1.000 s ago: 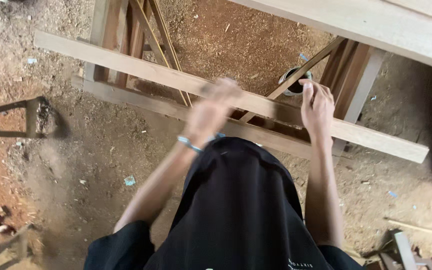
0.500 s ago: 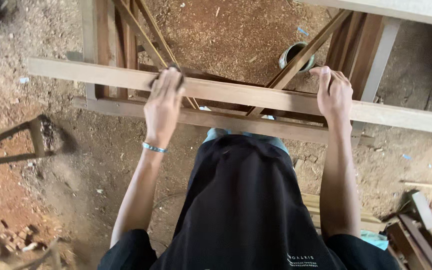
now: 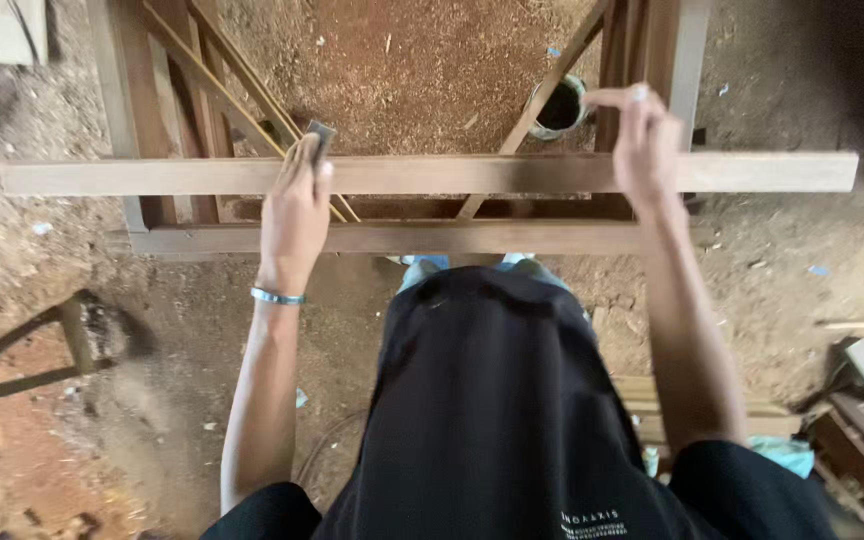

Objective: The person sands several wooden planks by hand using a small piece of sandpaper, rubbing the surface and edges before moving each plank aside.

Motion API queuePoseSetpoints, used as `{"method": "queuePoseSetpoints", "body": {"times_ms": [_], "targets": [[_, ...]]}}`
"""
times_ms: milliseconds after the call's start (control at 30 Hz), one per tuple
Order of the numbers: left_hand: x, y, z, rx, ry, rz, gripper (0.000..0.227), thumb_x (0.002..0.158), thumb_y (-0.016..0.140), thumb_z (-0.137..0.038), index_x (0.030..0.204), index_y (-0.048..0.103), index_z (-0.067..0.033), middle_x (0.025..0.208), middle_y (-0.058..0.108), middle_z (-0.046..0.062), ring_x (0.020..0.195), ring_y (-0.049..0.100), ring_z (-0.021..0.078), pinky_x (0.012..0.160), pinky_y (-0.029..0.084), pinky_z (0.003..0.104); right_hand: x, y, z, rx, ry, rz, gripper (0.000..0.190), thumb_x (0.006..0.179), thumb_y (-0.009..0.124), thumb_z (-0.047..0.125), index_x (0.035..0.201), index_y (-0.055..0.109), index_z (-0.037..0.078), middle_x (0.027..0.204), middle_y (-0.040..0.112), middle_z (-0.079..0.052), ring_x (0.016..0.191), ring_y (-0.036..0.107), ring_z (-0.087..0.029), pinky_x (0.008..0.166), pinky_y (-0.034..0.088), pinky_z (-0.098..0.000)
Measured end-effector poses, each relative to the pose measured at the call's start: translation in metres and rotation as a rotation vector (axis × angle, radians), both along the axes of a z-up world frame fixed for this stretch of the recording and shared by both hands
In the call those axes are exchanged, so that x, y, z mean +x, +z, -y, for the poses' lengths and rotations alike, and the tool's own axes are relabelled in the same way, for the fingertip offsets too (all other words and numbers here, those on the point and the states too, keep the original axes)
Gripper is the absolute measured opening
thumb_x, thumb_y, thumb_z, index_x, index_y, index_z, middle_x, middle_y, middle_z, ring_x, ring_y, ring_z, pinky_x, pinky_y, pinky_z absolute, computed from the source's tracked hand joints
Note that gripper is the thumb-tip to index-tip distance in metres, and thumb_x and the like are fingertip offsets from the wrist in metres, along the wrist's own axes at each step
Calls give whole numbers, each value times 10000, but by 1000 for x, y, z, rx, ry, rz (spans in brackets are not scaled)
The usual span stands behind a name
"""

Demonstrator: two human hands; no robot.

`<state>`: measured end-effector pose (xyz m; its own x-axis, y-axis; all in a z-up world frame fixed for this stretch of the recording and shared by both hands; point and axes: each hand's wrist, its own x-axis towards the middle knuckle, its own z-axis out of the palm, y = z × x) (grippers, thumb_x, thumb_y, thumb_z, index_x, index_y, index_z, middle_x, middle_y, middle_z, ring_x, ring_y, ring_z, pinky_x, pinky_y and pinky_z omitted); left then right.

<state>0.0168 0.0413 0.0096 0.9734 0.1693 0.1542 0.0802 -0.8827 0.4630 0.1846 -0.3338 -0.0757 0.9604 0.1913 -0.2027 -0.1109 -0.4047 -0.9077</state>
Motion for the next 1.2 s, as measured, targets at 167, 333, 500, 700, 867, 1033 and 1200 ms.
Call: {"method": "queuePoseSetpoints", "body": {"times_ms": [167, 333, 500, 700, 867, 1033, 1200], "targets": [[0, -4, 66, -191, 0, -162, 378, 1076, 510, -211, 1408, 589, -50, 1439, 598, 178, 1257, 625, 301, 1044, 544, 391, -10, 8, 66, -159, -10, 28, 594, 1158, 213, 322, 1165, 760, 89, 1010, 677, -246, 823, 575, -356, 805, 460, -479], [1, -26, 129, 91, -92, -35, 334, 1064, 605, -148, 1384, 613, -53, 1405, 642, 132, 1300, 613, 287, 1071, 534, 402, -10, -20, 106, -298, 275, 369, 488, 1204, 302, 264, 1139, 754, 90, 1121, 749, -139, 1094, 646, -288, 1025, 483, -485], [-12, -28, 138, 233, 12, -77, 367, 996, 646, -88, 1360, 607, -114, 1410, 652, 59, 1310, 627, 238, 1078, 541, 385, 5, -36, 123, -456, 334, 663, 366, 1210, 425, 291, 1182, 743, 112, 1129, 739, -128, 1141, 639, -304, 1076, 417, -481], [-3, -25, 148, 192, 197, -60, 365, 962, 651, -97, 1319, 606, -36, 1495, 559, 94, 1313, 564, 321, 1038, 525, 432, 0, -21, 114, -541, 371, 649, 344, 1194, 503, 336, 1066, 731, 112, 1008, 760, -88, 1012, 698, -283, 984, 488, -454], [-3, -53, 154, 305, 249, -44, 282, 1060, 595, -128, 1334, 609, -61, 1507, 548, 78, 1349, 544, 328, 1053, 528, 434, 4, -20, 110, -472, 356, 628, 354, 1183, 492, 338, 1057, 729, 108, 1006, 757, -90, 894, 714, -263, 856, 521, -433], [-3, -65, 187, 261, 199, -8, 273, 1027, 622, -141, 1274, 561, -40, 1570, 495, 142, 1369, 557, 325, 994, 576, 412, 2, -15, 112, -483, 371, 573, 377, 1169, 462, 338, 1060, 738, 105, 990, 763, -78, 854, 719, -227, 860, 529, -415], [13, -38, 200, 112, 418, -177, 445, 1002, 677, -221, 1415, 557, -110, 1298, 689, 27, 1128, 717, 244, 912, 601, 390, -2, -11, 111, -498, 359, 568, 390, 1166, 441, 330, 1028, 728, 104, 982, 764, -71, 892, 726, -228, 885, 531, -429]]}}
